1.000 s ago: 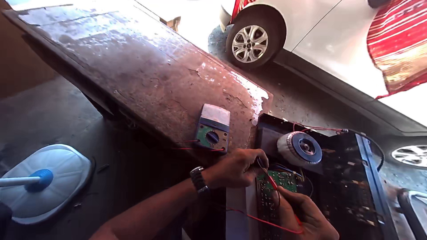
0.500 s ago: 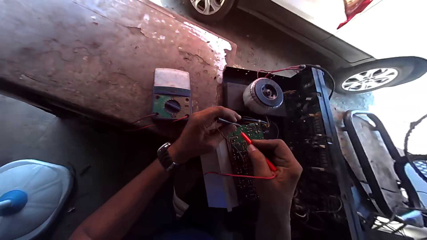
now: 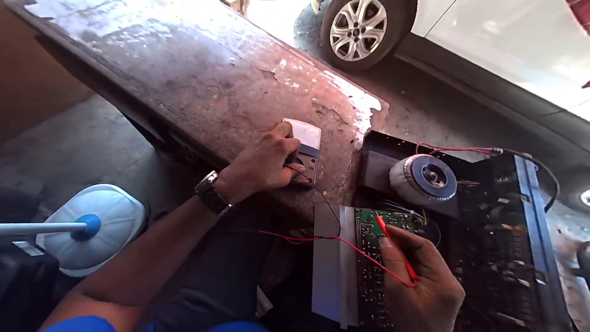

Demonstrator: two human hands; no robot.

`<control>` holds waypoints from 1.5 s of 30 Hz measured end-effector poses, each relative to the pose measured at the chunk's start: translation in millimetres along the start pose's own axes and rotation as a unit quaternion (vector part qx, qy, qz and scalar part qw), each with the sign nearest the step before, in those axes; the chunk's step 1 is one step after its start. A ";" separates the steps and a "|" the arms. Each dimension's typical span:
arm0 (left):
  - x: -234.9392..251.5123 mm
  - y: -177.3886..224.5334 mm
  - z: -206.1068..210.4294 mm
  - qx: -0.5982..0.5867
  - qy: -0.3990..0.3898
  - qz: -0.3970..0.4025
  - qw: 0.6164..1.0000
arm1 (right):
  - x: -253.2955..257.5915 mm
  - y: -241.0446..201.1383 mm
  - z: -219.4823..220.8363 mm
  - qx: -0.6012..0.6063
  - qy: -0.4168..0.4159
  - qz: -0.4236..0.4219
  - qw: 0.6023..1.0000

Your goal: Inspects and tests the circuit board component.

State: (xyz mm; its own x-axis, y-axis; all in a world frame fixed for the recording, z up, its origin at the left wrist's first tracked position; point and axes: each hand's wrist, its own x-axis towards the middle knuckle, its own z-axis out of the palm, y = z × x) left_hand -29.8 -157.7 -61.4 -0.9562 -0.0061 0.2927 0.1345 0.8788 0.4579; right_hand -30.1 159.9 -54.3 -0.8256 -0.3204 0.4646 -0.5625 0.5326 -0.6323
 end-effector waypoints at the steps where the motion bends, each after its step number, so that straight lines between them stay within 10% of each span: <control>1: 0.3 4.1 1.2 0.004 0.001 -0.005 1.000 | -0.1 -0.3 0.3 -0.003 -0.001 0.000 1.000; 13: 5.2 44.7 40.4 0.085 0.109 -0.102 0.985 | -5.0 0.4 0.4 -0.012 0.013 0.013 1.000; 21: 7.8 -7.5 -27.6 -0.003 -0.145 0.103 0.984 | -3.8 2.5 0.8 -0.017 0.024 0.009 1.000; 32: 48.7 -30.1 -23.0 0.041 -0.166 0.298 0.939 | -4.3 1.3 1.3 -0.020 0.023 -0.005 1.000; 45: 34.9 -22.6 -33.3 -0.049 -0.133 0.202 0.969 | -7.6 -0.9 -3.0 0.012 0.052 -0.020 0.998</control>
State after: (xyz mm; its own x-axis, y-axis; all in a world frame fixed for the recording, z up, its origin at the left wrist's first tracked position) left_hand -57.5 -193.7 -33.5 -0.8521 0.4634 0.2434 0.5229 0.7347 0.4322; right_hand -23.2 164.2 -55.3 -0.7943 -0.2567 0.5506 -0.5963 0.5022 -0.6262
